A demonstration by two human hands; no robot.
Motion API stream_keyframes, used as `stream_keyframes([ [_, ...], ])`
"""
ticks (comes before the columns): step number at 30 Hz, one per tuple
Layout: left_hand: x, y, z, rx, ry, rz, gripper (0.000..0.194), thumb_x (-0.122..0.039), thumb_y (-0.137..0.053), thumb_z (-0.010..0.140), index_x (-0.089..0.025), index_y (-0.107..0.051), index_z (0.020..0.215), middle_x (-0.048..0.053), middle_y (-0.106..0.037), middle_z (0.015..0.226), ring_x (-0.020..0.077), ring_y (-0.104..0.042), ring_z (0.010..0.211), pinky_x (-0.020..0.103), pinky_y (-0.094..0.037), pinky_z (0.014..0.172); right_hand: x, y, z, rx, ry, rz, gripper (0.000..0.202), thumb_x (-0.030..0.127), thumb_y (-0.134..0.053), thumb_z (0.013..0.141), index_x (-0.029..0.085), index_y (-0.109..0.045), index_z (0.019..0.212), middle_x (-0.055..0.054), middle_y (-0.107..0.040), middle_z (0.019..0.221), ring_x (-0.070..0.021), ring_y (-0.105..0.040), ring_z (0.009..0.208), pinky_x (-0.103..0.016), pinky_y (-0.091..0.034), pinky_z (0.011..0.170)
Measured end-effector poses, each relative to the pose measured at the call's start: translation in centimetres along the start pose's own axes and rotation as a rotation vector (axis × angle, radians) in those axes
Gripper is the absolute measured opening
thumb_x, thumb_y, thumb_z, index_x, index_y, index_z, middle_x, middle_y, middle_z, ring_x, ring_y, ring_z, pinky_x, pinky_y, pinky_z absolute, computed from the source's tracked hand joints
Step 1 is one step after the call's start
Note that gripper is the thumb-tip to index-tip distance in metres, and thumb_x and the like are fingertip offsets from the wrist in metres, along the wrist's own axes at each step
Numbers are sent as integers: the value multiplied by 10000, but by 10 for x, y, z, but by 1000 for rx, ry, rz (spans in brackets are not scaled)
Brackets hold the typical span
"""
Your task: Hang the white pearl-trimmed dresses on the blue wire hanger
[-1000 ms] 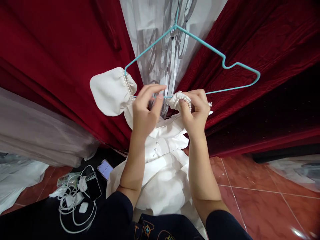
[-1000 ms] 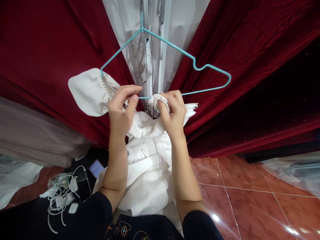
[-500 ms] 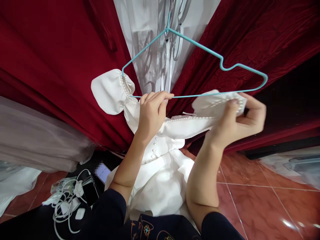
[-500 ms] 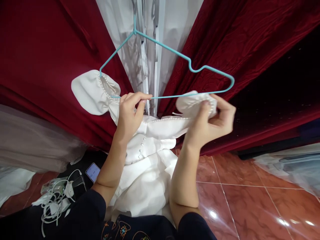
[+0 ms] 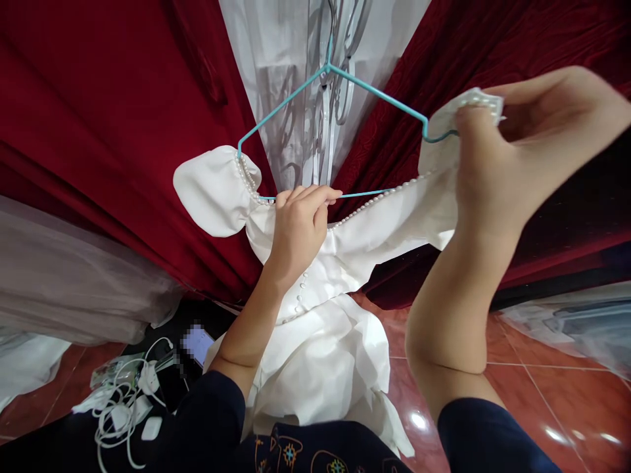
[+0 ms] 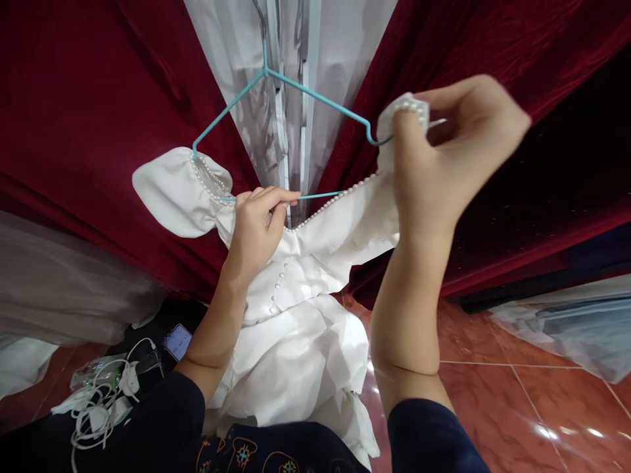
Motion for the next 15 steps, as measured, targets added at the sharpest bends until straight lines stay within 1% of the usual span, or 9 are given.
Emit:
stream_keyframes([
  [3, 1, -1, -1, -4, 7, 29, 299, -34, -515, 1060, -235, -734, 1102, -34, -806, 1058, 181, -711, 996, 359, -388, 998, 9, -27, -1, 74, -16, 2, 149, -43, -701, 819, 106, -711, 814, 19, -662, 741, -73, -565, 652, -247, -423, 650],
  [5, 2, -2, -2, 1, 23, 51, 304, -46, -503, 1063, -239, -733, 1108, -22, -810, 1069, 195, -710, 1003, 371, -394, 1012, 11, -33, -3, 130, -21, -2, 178, -68, -676, 828, 101, -723, 853, 2, -672, 767, -86, -566, 667, -247, -441, 667],
  [6, 2, -3, -2, 7, 30, 59, 311, -47, -494, 1063, -239, -734, 1111, -16, -813, 1074, 201, -710, 1008, 374, -397, 1020, 12, -32, -4, 155, -25, 3, 188, -66, -673, 833, 103, -734, 889, -3, -680, 788, -93, -585, 689, -249, -458, 687],
  [8, 3, -3, -2, 14, 33, 64, 326, -43, -481, 1063, -238, -736, 1123, -15, -814, 1086, 201, -707, 1017, 374, -402, 1025, 14, -24, -8, 218, -23, 76, 221, -29, -699, 842, 107, -759, 1005, -21, -724, 873, -120, -680, 789, -261, -494, 741],
  [10, 2, -3, -2, 16, 27, 56, 336, -41, -476, 1065, -240, -736, 1135, -24, -810, 1090, 190, -701, 1012, 371, -405, 1024, 18, -10, -14, 292, 22, 192, 303, 64, -743, 878, 131, -761, 1173, -58, -767, 1070, -172, -756, 1028, -300, -543, 882],
  [12, 1, -3, -3, 23, 26, 46, 335, -47, -473, 1071, -244, -735, 1140, -25, -809, 1100, 189, -701, 1010, 371, -408, 1029, 18, 2, -20, 339, 117, 257, 380, 163, -763, 913, 171, -743, 1292, -75, -753, 1251, -204, -723, 1233, -356, -538, 1051],
  [13, 1, -3, -3, 31, 29, 45, 333, -51, -471, 1073, -245, -734, 1140, -21, -811, 1104, 193, -703, 1013, 372, -411, 1033, 15, 6, -22, 346, 155, 242, 384, 194, -759, 927, 183, -743, 1311, -73, -748, 1282, -207, -706, 1264, -378, -523, 1101],
  [14, 1, -3, -3, 37, 33, 48, 334, -54, -467, 1075, -244, -734, 1141, -15, -812, 1107, 198, -706, 1017, 372, -414, 1035, 9, 9, -23, 334, 170, 200, 368, 208, -753, 935, 186, -752, 1302, -69, -755, 1271, -203, -706, 1246, -390, -516, 1114],
  [15, 0, -3, -3, 37, 37, 53, 335, -54, -464, 1076, -242, -734, 1142, -11, -813, 1108, 201, -707, 1021, 370, -416, 1035, 0, 9, -24, 316, 157, 144, 338, 206, -742, 940, 178, -765, 1276, -69, -768, 1235, -198, -717, 1196, -387, -523, 1088],
])
Point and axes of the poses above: each hand's wrist, its own z-axis towards the middle knuckle, its own y-axis out of the back of the hand, x = y × z, the point moved 3 cm from there along z, towards the middle knuckle
